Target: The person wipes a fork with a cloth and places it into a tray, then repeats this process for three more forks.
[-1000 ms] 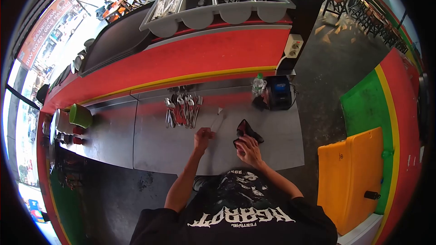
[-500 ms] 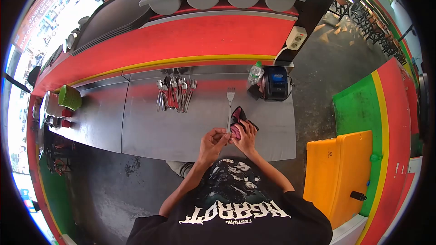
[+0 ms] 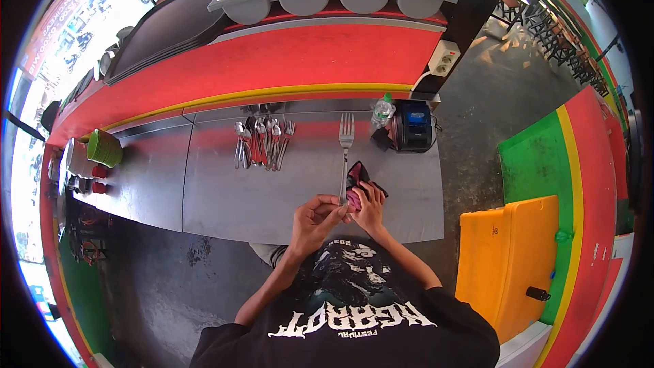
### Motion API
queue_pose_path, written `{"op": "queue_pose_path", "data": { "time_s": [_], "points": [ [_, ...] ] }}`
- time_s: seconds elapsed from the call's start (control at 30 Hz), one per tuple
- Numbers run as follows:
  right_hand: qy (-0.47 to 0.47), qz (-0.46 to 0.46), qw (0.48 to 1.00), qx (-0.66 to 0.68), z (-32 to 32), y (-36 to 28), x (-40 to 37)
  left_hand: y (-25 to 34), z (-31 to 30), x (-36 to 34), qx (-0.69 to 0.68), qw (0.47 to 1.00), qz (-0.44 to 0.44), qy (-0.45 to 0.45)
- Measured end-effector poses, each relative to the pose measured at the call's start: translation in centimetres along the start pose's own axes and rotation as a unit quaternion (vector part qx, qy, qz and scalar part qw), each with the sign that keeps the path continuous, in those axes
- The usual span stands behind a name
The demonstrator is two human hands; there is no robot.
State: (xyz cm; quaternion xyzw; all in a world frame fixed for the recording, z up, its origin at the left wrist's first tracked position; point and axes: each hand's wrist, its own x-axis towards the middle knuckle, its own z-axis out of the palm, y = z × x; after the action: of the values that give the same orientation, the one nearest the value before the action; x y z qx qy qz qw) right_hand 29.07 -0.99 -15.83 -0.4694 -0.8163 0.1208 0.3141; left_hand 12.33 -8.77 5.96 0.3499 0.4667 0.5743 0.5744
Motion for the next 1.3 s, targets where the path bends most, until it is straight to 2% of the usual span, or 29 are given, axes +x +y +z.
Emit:
{"op": "queue_pose_path", "data": {
  "time_s": [0.47, 1.17, 1.27, 1.3],
  "points": [
    [-0.004, 0.001, 1.000, 0.001, -0.2, -0.1, 0.1, -0.1, 0.0, 0.1, -0.003, 0.999, 0.035, -0.018],
    [0.013, -0.006, 1.000, 0.010, -0.2, 0.1, 0.3, -0.5, -0.1, 0.1, 0.003, 1.000, 0.027, 0.006],
    [-0.007, 0.038, 0.998, 0.059, -0.1, 1.2, 1.4, -0.9, -0.3, 0.3, 0.002, 1.000, 0.006, 0.024],
    [0.019, 0.112, 0.986, 0.122, 0.2, 1.5, 1.9, -1.2, -0.4, 0.4, 0.011, 0.999, -0.003, 0.036]
  ]
}}
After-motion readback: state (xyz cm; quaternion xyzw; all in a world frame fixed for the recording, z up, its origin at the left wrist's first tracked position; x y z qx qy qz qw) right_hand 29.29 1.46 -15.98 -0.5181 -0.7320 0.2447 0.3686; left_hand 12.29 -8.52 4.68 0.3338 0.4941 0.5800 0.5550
